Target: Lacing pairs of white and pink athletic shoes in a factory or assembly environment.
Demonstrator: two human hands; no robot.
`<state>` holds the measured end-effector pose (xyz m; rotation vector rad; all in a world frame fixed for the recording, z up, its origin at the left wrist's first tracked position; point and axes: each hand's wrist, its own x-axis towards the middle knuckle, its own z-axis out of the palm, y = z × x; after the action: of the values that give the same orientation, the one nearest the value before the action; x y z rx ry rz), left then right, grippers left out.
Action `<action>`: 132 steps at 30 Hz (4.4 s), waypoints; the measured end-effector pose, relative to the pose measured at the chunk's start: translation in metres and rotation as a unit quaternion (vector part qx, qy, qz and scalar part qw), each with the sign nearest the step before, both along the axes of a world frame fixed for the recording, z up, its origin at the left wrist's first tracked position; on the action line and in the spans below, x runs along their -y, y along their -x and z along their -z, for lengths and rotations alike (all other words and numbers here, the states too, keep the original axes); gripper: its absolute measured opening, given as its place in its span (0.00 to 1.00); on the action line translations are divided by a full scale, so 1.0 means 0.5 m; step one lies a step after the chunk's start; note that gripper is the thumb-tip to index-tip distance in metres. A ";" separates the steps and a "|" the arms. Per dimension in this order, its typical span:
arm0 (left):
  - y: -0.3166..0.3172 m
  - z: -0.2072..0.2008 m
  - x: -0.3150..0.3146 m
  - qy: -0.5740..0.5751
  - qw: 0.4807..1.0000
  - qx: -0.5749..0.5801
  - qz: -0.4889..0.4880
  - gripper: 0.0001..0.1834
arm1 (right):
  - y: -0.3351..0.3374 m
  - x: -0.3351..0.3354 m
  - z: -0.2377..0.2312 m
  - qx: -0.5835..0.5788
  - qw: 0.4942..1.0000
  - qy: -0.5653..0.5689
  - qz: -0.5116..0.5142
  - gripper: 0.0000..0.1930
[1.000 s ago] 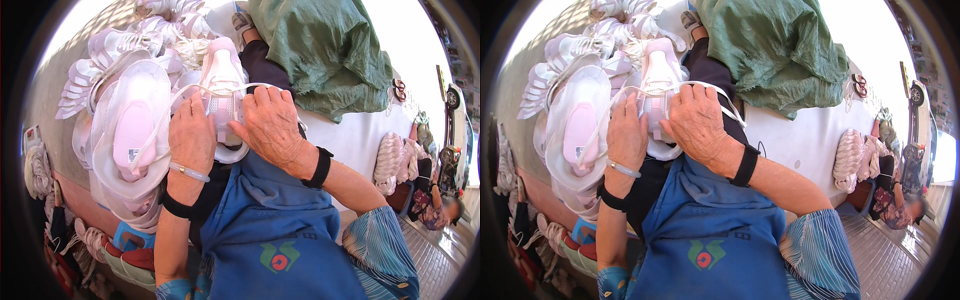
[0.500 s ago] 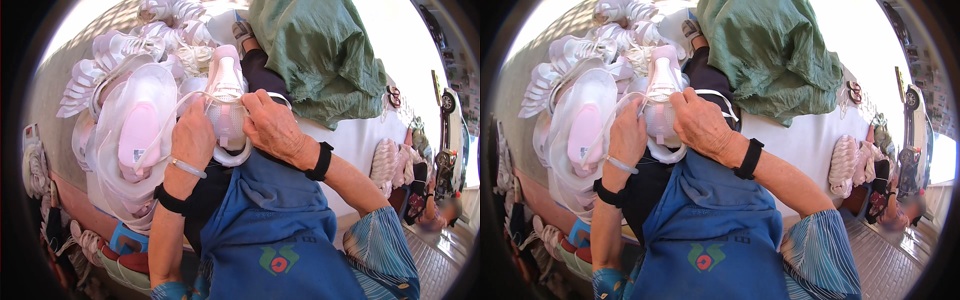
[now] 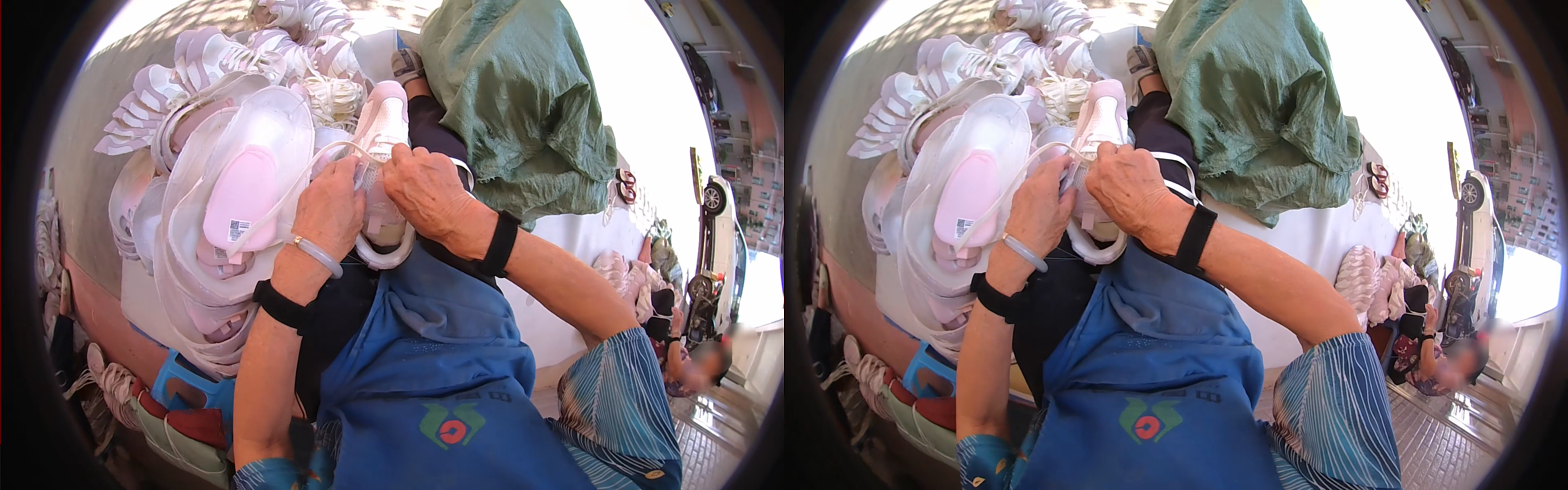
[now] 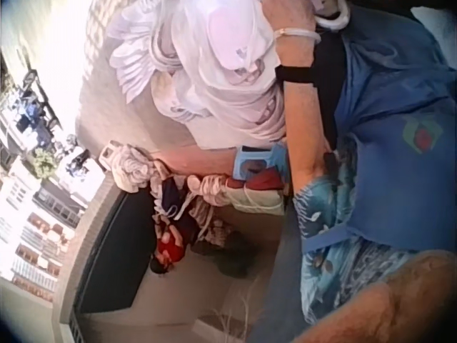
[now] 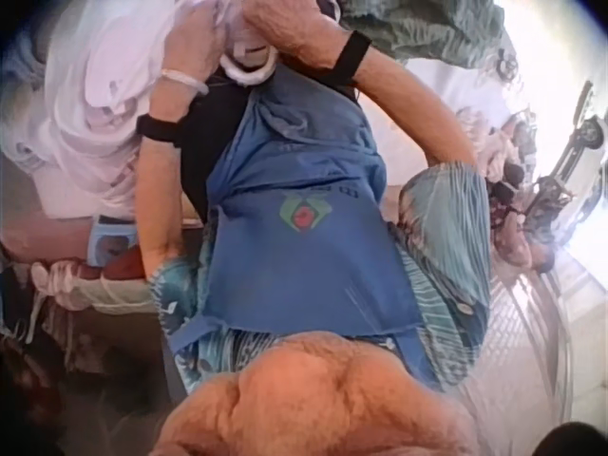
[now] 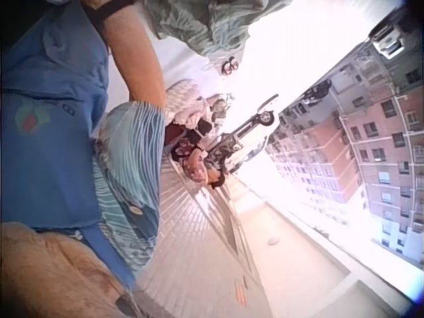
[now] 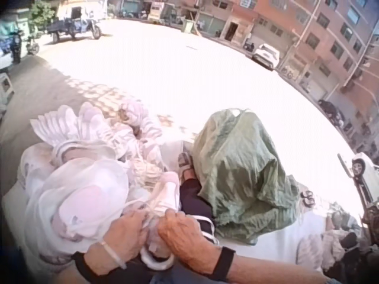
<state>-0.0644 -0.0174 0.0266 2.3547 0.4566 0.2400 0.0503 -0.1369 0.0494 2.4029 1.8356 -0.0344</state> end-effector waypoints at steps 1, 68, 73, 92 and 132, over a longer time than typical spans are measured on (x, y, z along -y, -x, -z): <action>0.001 -0.002 0.000 0.002 1.000 0.006 0.004 0.19 | -0.005 0.005 0.001 -0.010 0.999 -0.042 -0.011 0.08; 0.059 -0.077 0.041 -0.151 0.914 0.020 0.375 0.08 | 0.071 0.164 -0.003 -0.504 0.848 -0.163 0.031 0.04; 0.048 -0.102 0.056 -0.137 0.909 -0.048 0.390 0.03 | 0.042 0.168 0.001 -0.522 0.846 -0.106 -0.011 0.04; 0.037 -0.037 0.064 0.101 0.989 -0.104 0.029 0.08 | 0.007 0.089 0.003 -0.349 0.908 -0.202 0.113 0.07; -0.007 -0.007 0.016 0.133 0.988 -0.062 -0.056 0.13 | -0.009 0.031 0.042 -0.336 0.903 -0.212 0.162 0.11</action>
<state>-0.0610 -0.0251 0.0303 2.0919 0.6426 0.0776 0.0546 -0.1523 0.0283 3.2978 1.7676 -0.6318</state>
